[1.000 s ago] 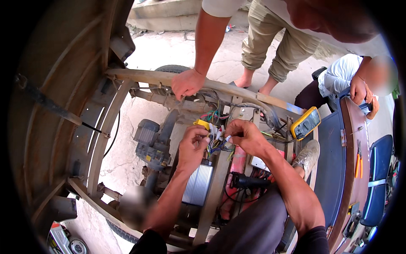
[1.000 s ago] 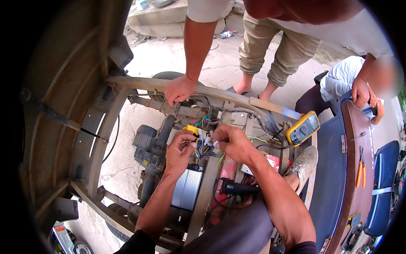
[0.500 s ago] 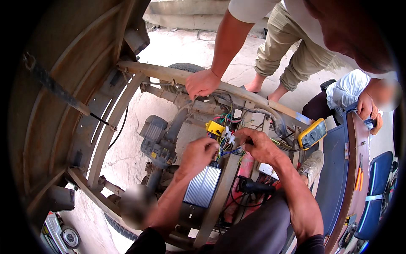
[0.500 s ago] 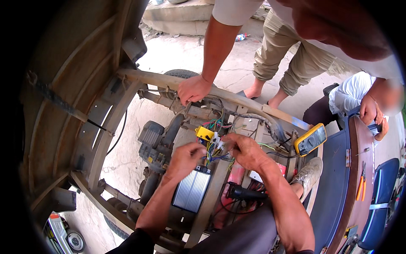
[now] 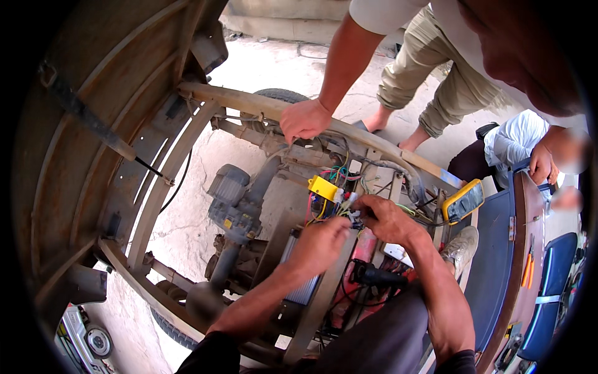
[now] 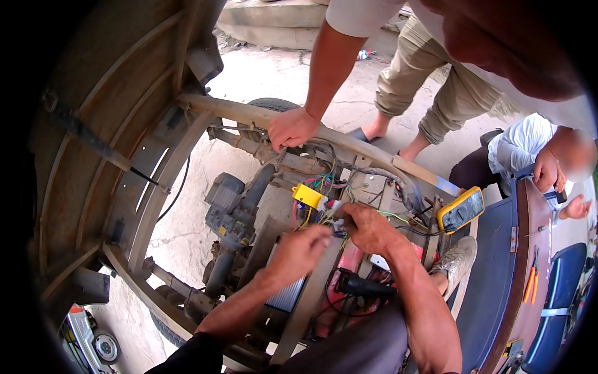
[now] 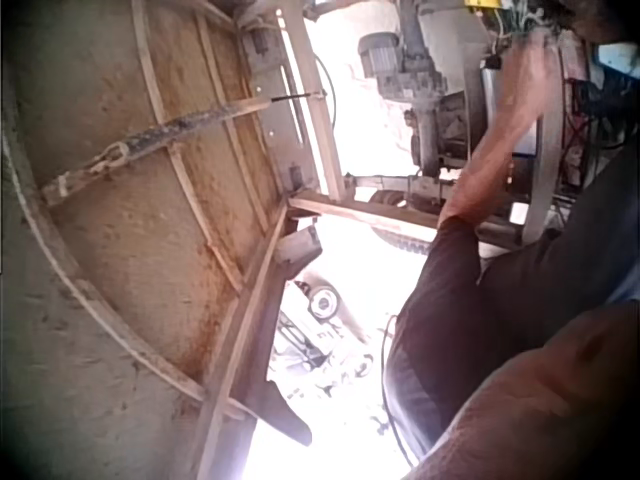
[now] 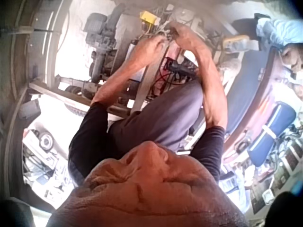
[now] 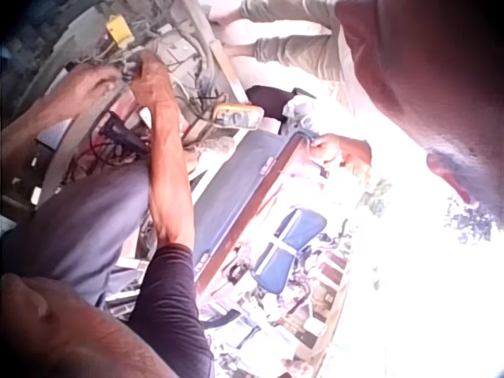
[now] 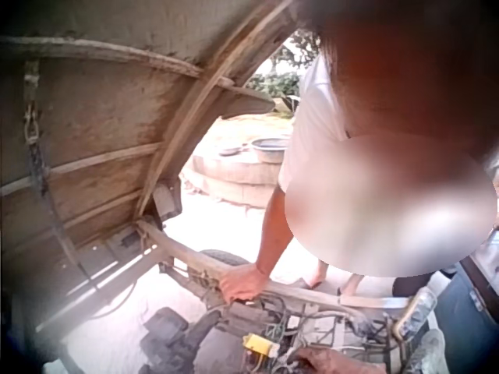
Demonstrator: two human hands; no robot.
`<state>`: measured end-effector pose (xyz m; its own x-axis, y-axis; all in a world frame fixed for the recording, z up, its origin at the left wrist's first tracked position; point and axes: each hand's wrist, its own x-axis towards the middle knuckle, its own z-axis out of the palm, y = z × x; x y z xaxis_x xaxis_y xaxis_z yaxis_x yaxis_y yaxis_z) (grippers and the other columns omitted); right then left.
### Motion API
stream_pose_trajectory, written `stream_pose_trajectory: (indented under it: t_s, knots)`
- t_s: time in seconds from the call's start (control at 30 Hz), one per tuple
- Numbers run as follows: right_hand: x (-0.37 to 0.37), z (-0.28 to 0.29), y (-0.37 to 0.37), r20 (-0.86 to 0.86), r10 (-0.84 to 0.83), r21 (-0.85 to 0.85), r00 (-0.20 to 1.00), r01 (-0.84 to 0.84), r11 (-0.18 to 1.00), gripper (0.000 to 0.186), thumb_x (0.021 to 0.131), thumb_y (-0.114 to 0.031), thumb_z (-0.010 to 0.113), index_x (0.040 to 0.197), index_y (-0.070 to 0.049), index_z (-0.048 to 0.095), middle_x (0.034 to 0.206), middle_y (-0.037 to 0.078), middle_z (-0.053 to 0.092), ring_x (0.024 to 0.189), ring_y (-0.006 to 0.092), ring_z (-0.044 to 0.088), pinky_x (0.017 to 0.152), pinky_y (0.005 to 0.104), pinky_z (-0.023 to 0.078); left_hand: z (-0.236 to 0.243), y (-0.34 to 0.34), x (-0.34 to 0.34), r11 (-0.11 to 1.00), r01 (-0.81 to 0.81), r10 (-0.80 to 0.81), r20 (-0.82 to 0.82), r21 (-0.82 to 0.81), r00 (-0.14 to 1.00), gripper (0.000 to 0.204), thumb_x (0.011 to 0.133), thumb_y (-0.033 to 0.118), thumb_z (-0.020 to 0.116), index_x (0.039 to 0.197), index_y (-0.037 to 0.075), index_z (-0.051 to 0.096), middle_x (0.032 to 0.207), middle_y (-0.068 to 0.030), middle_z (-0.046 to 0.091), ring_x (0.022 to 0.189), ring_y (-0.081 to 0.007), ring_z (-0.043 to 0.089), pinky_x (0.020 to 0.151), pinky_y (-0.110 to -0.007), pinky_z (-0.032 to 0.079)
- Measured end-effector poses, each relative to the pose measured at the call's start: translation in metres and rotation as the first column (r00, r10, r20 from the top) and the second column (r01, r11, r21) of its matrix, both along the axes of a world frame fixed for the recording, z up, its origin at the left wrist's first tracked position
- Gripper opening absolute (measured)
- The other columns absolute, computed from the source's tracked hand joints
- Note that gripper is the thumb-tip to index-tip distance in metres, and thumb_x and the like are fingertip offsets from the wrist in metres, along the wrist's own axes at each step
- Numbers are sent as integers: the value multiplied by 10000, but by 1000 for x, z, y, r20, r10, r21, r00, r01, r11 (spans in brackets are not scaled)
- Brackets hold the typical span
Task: The person manipulates electrical wires and connectors within the chassis of a vehicle. They use a multimeter to check connections and handle a yellow plastic component, adjusting several wires by hand.
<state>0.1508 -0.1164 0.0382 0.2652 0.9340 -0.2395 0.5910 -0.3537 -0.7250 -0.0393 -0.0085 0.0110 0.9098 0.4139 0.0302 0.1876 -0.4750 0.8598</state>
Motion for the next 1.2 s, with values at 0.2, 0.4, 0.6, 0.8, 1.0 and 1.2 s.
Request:
stream_pose_trajectory:
  t_s: [0.2, 0.4, 0.6, 0.8, 1.0, 1.2]
  knots:
    - [5, -4, -4, -83, -55, -11, 995, 55, 998, 311, 809, -8, 579, 1115, -1, 632, 964, 164, 666, 919, 307, 655, 832, 401, 519, -18, 45, 8, 854, -278, 306, -9, -439, 952, 134, 977, 85, 642, 1088, 15, 669, 848, -36, 698, 685, -92, 619, 620, -257, 524]
    - [6, -6, -3, -144, -69, -22, 987, 67, 998, 331, 812, 12, 593, 1143, -5, 601, 931, 112, 652, 891, 239, 638, 815, 367, 518, -23, 37, 4, 942, -162, 150, -64, -293, 987, 269, 893, 71, 747, 1138, -4, 664, 887, -57, 721, 750, -108, 654, 708, -275, 552]
    - [6, -8, -4, -177, -89, 1, 980, 90, 996, 395, 804, 67, 602, 1188, -19, 558, 886, 63, 611, 853, 183, 604, 798, 336, 512, -19, 31, 10, 954, -193, 176, -90, -228, 980, 212, 863, 26, 735, 1056, 3, 652, 877, -108, 724, 797, -193, 707, 737, -315, 556]
    - [8, -15, -5, -268, -125, 22, 955, 136, 991, 425, 777, 68, 620, 1188, -8, 545, 896, 77, 631, 853, 205, 619, 810, 345, 519, -34, 45, 5, 907, -154, 136, -74, -392, 988, 141, 883, -59, 689, 992, 1, 622, 825, -43, 679, 755, -100, 644, 667, -263, 527]
    - [9, -11, -3, -254, -123, 10, 959, 130, 991, 412, 778, 62, 625, 1176, -3, 542, 906, 87, 662, 870, 215, 637, 830, 348, 521, -28, 55, 5, 733, -149, 116, -93, -663, 989, 129, 903, -54, 659, 1002, 4, 598, 830, -14, 652, 742, -72, 611, 647, -227, 485]
    - [8, -6, -3, -240, -118, -23, 964, 116, 993, 407, 798, 81, 615, 1187, -11, 539, 914, 75, 665, 887, 192, 626, 850, 338, 512, -32, 57, 4, 777, -62, 30, -61, -627, 998, 254, 921, -44, 639, 1172, -2, 637, 900, -12, 677, 763, -62, 611, 646, -217, 471]
